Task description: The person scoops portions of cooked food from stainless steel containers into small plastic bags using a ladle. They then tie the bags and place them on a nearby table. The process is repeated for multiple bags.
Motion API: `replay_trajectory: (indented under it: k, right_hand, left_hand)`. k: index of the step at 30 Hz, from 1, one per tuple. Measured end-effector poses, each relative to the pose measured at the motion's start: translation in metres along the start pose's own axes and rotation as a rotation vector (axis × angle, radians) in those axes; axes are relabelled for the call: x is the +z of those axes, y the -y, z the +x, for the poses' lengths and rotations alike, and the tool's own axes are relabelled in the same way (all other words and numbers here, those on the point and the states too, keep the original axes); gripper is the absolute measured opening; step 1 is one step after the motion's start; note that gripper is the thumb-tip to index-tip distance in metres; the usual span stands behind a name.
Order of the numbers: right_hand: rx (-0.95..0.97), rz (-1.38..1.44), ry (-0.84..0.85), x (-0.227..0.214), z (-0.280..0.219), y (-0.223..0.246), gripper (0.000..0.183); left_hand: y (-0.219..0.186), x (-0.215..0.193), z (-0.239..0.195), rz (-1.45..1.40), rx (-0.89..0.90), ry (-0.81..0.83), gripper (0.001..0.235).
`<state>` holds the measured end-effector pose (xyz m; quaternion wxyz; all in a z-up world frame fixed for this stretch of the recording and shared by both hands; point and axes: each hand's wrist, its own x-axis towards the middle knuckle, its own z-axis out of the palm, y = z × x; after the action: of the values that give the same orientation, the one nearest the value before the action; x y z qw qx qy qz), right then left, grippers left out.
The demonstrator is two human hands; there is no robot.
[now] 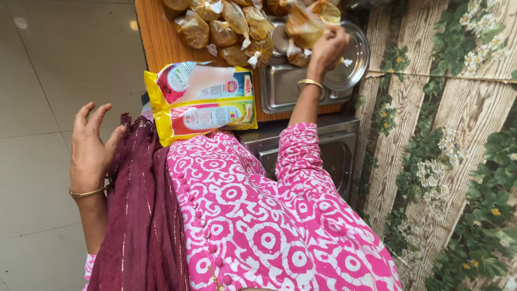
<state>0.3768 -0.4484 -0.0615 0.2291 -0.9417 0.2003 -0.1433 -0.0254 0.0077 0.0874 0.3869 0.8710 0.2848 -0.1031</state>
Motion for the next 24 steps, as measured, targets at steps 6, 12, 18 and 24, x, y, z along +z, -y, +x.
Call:
replay_trajectory:
  k: [6,12,18,24]
  right_hand:
    - [-0.161,0.098,0.285,0.064,0.022,0.041,0.014]
    - [-0.357,-0.011,0.199,0.103,0.016,0.033,0.017]
    - [-0.082,0.123,-0.077,0.031,0.009,0.009,0.009]
    - [-0.405,-0.095,0.053,0.078,-0.005,0.056,0.033]
  left_hand:
    - [-0.002,0.001,0.0,0.031,-0.037,0.022,0.057]
    - [0.001,-0.001,0.009,0.028,0.028,0.035,0.058]
    - [0.007,-0.007,0.047,0.023,0.128,0.122,0.057]
    - [0.004,-0.042,0.098,0.1,0.215,0.234,0.055]
